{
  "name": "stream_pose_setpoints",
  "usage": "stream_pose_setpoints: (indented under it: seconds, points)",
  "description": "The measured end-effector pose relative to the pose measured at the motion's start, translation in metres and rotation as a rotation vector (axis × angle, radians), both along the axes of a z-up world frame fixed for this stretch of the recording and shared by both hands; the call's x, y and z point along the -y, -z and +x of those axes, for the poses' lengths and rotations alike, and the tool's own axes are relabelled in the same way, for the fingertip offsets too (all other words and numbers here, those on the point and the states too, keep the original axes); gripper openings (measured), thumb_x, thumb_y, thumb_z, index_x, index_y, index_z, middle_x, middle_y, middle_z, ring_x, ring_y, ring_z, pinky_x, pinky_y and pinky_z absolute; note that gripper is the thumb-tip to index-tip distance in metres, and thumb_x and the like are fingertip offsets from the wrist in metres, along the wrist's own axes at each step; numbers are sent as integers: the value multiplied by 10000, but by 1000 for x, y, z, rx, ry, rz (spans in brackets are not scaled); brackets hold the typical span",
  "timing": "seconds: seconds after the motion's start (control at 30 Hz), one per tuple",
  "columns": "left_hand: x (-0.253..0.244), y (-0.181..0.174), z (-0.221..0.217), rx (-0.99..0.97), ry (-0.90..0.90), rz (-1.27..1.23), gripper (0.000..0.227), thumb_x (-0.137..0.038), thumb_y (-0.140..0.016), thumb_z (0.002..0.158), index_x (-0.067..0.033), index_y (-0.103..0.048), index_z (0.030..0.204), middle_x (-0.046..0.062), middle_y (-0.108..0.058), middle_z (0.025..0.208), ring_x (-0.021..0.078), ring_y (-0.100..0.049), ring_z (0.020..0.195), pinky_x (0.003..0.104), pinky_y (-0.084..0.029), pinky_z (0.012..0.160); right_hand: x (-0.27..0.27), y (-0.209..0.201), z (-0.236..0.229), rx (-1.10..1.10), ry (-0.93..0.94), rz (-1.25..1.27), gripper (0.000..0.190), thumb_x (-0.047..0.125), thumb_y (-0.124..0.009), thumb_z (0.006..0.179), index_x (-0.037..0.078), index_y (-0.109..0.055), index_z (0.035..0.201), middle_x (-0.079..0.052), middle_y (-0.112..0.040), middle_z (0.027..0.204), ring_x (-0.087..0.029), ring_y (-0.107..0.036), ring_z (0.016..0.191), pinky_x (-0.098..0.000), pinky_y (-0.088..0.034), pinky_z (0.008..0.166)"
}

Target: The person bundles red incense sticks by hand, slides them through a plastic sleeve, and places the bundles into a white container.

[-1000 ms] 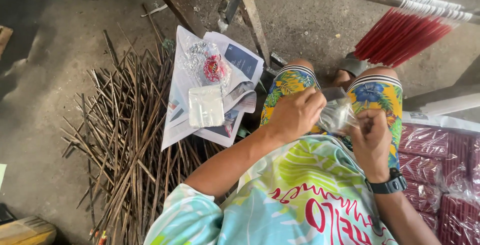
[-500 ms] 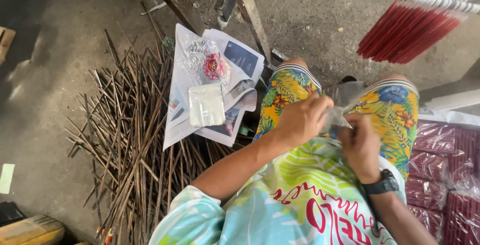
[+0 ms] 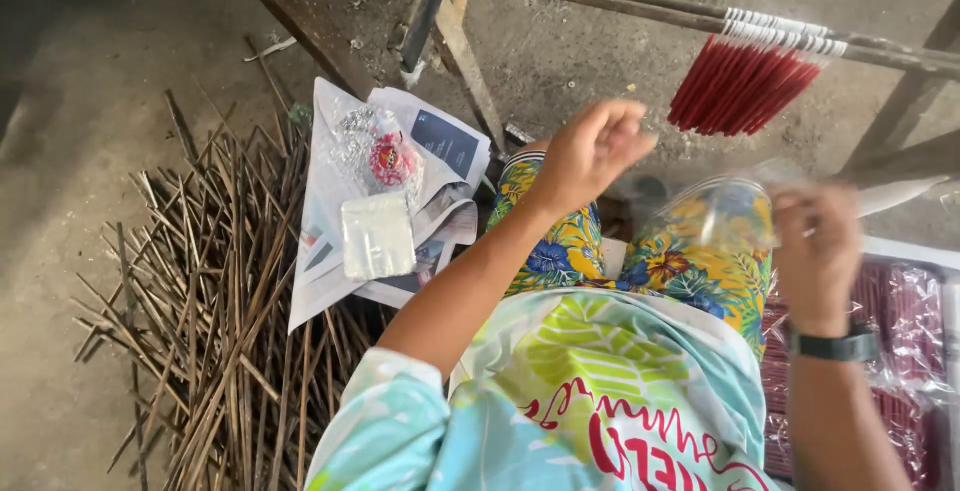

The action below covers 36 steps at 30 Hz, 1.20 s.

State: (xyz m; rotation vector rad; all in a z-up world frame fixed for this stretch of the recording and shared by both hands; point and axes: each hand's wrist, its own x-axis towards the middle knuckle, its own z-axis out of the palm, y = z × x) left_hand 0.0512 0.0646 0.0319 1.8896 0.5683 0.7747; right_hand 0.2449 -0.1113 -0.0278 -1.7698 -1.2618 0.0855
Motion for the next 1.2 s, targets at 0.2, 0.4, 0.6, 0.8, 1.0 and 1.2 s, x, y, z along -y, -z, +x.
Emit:
stream_pose_setpoints:
  seconds: [0.2, 0.4, 0.6, 0.8, 1.0, 1.2]
  points:
    - [-41, 5, 87, 131, -182, -425, 728, -636, -437, 591, -38, -568, 987, 114, -621, 987, 223, -603, 929, 294, -457, 845, -54, -10, 71, -563, 91, 164, 118, 162, -462, 957, 169, -521, 1059, 54, -535, 1009, -28, -497, 881, -145, -410, 756]
    - [-62, 13, 118, 311, -403, -577, 466, -520, -473, 644, -84, -547, 496, 40, -543, 499, 147, -499, 501, 301, -349, 486, -87, -21, 84, -649, -98, 128, 248, 359, -438, 990, 207, -506, 1174, 57, -524, 1180, -64, -540, 1038, -171, -492, 828]
    - [-56, 34, 111, 301, -84, -534, 578, -605, -519, 639, -87, -601, 882, 93, -652, 879, 244, -624, 864, 386, -486, 835, -86, -27, 60, -799, 72, 83, 77, 308, -475, 973, 247, -499, 932, 121, -551, 979, -27, -563, 952, -207, -485, 881]
    - [-49, 33, 114, 431, 61, -509, 319, -343, -644, 709, -44, -625, 819, 80, -678, 860, 145, -635, 798, 257, -491, 729, -81, -21, 45, -700, -192, 150, 144, 244, -373, 1014, 151, -441, 1100, 11, -471, 1152, -64, -473, 1094, -187, -399, 1046]
    - [-48, 15, 111, 194, 30, -364, 572, -632, -474, 573, -105, -630, 728, 51, -674, 715, 155, -628, 642, 255, -446, 614, -90, -5, 63, -651, -199, 104, 170, 236, -366, 1016, 97, -451, 1067, -65, -498, 1180, -155, -520, 1039, -268, -468, 894]
    - [-43, -4, 101, 182, -7, -403, 596, -665, -438, 520, -109, -628, 621, 31, -627, 614, 130, -546, 601, 266, -396, 570, -92, 57, 115, -709, -420, 158, 396, 197, -358, 836, 119, -356, 1225, -51, -374, 1354, -172, -375, 1288, -307, -329, 1148]
